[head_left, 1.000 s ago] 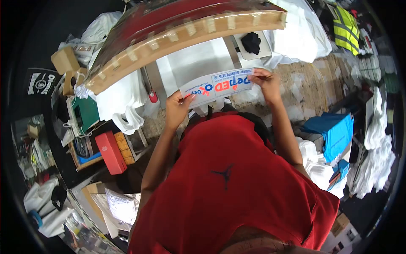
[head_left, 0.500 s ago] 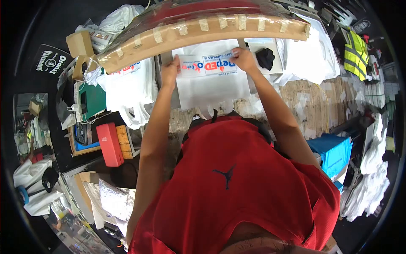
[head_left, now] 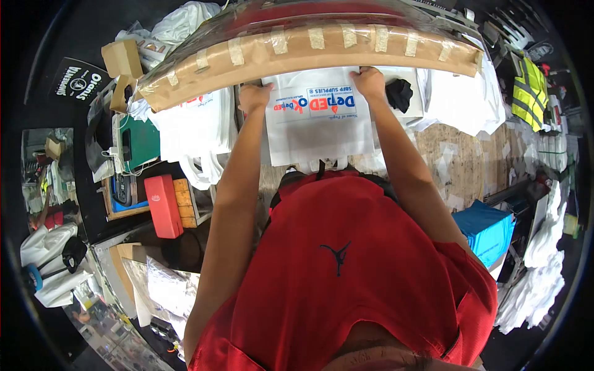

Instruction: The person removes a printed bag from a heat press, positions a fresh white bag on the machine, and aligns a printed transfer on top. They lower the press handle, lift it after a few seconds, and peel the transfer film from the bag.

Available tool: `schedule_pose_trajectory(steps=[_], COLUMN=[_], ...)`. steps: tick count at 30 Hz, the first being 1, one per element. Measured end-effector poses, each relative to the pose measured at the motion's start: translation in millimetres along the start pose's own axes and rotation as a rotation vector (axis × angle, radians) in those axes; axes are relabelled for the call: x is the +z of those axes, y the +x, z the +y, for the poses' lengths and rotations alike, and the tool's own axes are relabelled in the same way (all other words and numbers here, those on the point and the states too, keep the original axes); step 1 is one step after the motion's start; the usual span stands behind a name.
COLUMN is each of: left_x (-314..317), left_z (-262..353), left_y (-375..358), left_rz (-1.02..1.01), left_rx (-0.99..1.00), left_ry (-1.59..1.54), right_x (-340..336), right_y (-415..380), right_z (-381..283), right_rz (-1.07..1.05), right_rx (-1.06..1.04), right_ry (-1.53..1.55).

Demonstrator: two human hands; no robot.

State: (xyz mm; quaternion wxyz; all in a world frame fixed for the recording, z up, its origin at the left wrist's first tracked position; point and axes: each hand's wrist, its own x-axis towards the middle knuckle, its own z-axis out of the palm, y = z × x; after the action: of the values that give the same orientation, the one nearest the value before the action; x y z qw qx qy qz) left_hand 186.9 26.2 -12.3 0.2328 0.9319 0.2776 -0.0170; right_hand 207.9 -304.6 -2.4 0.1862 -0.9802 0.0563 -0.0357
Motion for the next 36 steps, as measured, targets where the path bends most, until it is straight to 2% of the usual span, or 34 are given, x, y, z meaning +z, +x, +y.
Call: schedule_pose_trajectory(steps=[2,4,7,8,10,14,17,19,20,22,25,27,29,30,31,32,34,35,36], left_x=[-5,-7,-13,3,20,33,42,37,26,5,-7,-13,-17,-18,-20,-25,-39,-37,-34], left_z=[6,10,14,3,-10,-24,-31,-23,-14,3,9,8,3,2,0,-1,3,5,8], left_y=[-6,-16,-21,-10,7,23,21,14,6,-7,-8,-13,-24,-30,-36,-48,-74,-81,-88], left_rz=[-0.011,0.065,0.052,0.049,0.219,0.161,0.245,0.300,0.298,0.159,0.058,0.111,0.157,0.215,0.268,0.259,0.114,0.115,0.059], left_rx=[-0.018,0.047,0.058,0.056,0.193,0.207,0.255,0.210,0.211,0.098,0.145,0.216,0.288,0.381,0.472,0.480,0.699,0.693,0.794], left_ry=[-0.009,-0.014,-0.108,-0.105,-0.116,-0.157,-0.001,-0.055,-0.055,-0.068,-0.027,-0.070,-0.105,-0.231,-0.357,-0.353,-0.266,-0.266,-0.226], right_x=[6,9,4,1,0,9,28,49,45,34,24,24,13,10,-21,-53,-67,-90,-96], right_y=[2,2,-3,-4,-3,2,8,19,16,8,-1,1,-13,-20,-42,-70,-108,-134,-156], right_z=[2,2,-1,-2,-1,6,21,39,36,26,19,20,18,24,21,17,65,75,94], right_rz=[0.023,0.152,0.247,0.243,0.170,0.161,0.138,0.183,0.183,0.090,0.190,0.127,0.284,0.403,0.262,0.115,-0.267,-0.525,-0.742], right_rx=[0.058,-0.042,-0.082,-0.081,-0.100,-0.153,-0.114,-0.244,-0.242,-0.131,-0.126,-0.054,-0.121,-0.209,-0.115,-0.021,-0.150,0.004,0.071], right_ry=[0.042,0.042,0.072,0.072,0.039,-0.010,0.001,-0.109,-0.110,-0.039,0.025,0.039,0.215,0.220,0.252,0.282,0.130,0.192,0.198])
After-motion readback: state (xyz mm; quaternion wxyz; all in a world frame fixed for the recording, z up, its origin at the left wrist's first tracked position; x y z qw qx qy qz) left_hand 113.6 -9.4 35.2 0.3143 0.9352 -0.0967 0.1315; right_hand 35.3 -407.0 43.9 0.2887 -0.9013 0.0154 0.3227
